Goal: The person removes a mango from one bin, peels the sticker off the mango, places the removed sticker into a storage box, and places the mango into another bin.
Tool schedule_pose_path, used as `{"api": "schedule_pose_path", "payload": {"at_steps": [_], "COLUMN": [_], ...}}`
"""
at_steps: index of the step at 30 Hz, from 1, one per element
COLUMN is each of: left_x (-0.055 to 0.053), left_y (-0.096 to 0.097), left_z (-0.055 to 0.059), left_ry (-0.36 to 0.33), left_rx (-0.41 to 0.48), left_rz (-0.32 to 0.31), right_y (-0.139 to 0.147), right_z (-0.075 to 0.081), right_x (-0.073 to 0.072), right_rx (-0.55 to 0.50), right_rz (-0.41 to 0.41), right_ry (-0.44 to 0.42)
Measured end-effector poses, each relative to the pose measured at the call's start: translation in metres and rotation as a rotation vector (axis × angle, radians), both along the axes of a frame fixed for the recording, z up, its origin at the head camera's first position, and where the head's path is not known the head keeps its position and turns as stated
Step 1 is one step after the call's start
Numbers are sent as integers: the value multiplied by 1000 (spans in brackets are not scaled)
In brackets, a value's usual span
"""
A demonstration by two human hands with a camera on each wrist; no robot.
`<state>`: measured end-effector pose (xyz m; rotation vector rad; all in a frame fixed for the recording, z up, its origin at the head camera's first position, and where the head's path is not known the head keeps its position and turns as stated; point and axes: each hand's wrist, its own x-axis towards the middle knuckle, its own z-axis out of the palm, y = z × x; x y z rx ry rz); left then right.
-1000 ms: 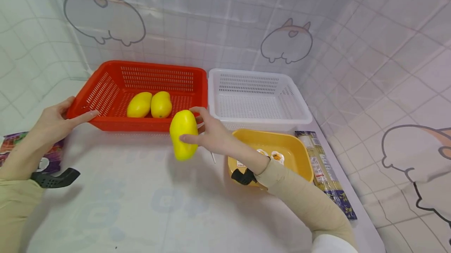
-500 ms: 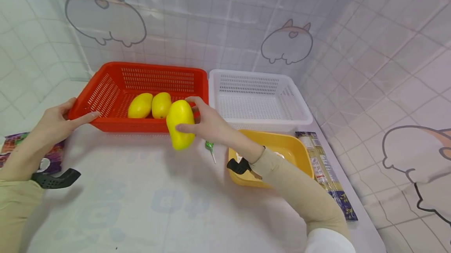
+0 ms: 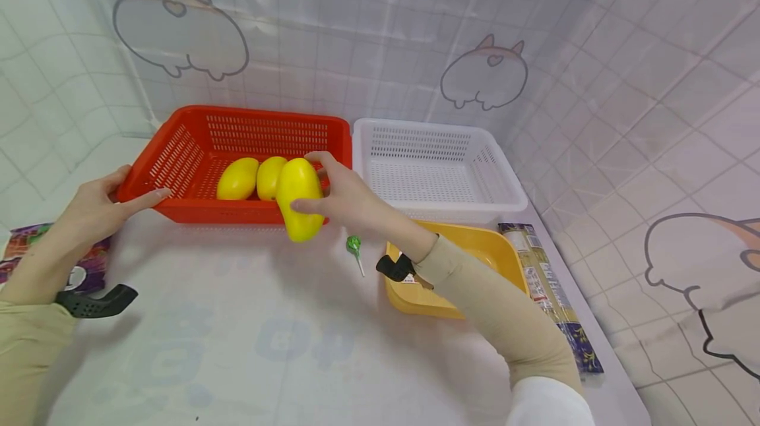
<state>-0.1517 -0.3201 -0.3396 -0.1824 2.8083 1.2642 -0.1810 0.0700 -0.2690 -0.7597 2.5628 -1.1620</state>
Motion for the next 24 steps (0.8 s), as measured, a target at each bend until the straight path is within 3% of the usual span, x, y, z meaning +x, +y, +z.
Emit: {"api": "schedule_pose_path", "payload": {"at_steps": [9,24], "left_x": [0,0], "left_y": [-1,-1], "left_z": [0,1], "left_ry": [-10,-13], "left_rx": [6,3], "left_rz": [10,11], "right_y": [-5,-15], "right_z": [6,16], "right_x": [-8,-35], "right_rx": [4,54], "right_rz": [3,-9], "right_ry": [10,36]}}
